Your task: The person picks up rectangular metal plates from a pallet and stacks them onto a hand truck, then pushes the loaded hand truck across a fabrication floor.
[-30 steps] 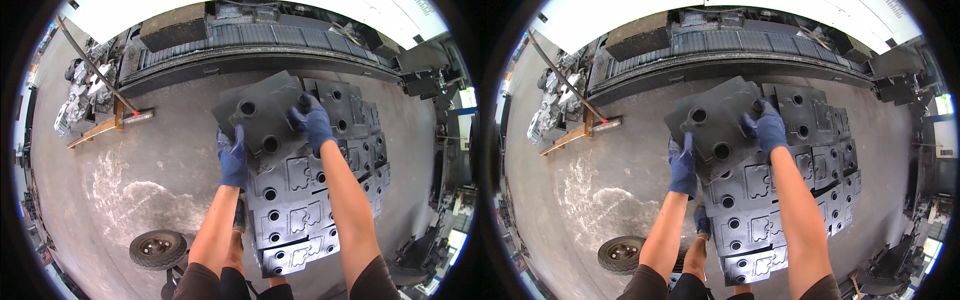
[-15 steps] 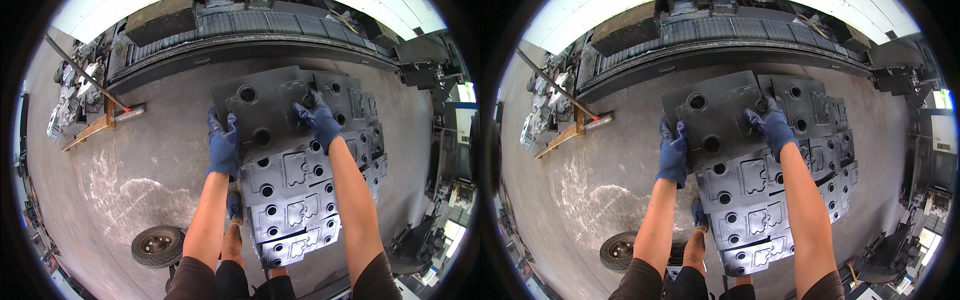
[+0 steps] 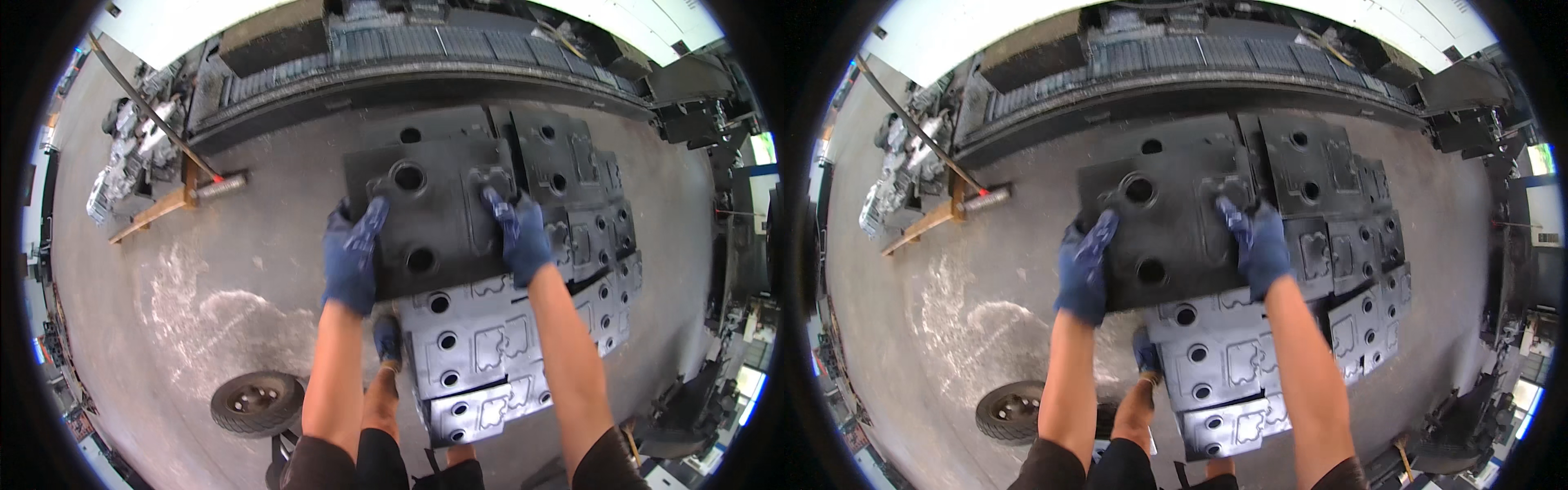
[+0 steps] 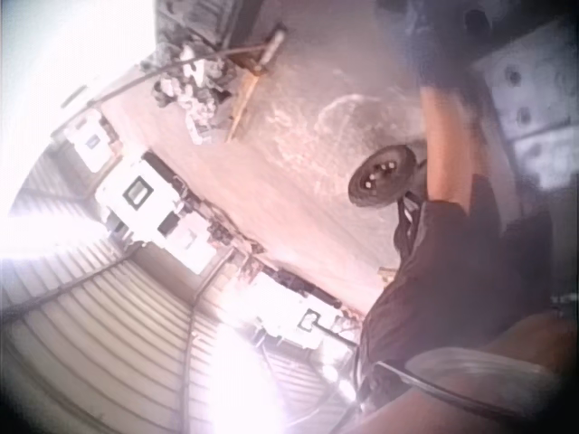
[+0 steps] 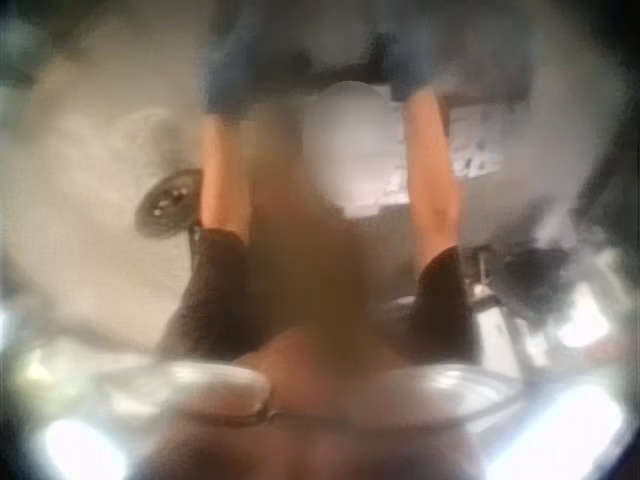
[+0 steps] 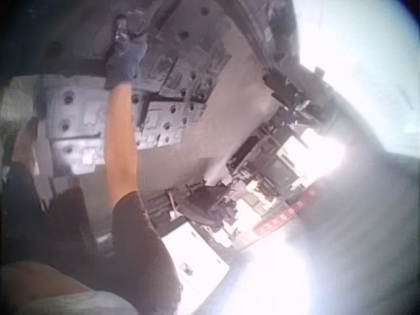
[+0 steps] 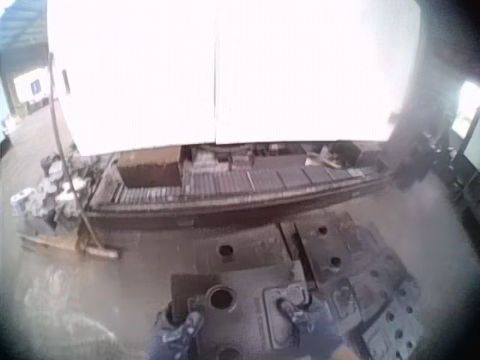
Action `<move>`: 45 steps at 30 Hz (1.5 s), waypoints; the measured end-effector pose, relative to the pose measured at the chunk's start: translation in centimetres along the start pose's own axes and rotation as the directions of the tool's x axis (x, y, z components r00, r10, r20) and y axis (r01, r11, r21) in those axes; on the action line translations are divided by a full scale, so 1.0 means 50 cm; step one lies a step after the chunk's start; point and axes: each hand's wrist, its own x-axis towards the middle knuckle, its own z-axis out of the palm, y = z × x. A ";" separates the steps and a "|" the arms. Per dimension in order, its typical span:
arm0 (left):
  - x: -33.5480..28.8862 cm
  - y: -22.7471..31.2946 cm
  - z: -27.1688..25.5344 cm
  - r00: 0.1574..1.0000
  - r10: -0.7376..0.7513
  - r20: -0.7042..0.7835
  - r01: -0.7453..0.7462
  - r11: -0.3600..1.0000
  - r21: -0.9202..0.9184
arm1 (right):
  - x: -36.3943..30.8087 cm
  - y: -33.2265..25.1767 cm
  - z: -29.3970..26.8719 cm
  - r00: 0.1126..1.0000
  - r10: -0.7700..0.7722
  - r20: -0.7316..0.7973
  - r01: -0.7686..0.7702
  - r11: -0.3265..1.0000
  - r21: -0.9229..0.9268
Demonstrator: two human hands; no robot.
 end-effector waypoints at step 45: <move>-1.334 -1.059 -1.185 0.475 -0.537 -0.697 -0.217 0.696 -0.684 | -1.345 0.506 0.716 0.450 0.000 0.893 0.673 0.658 -0.340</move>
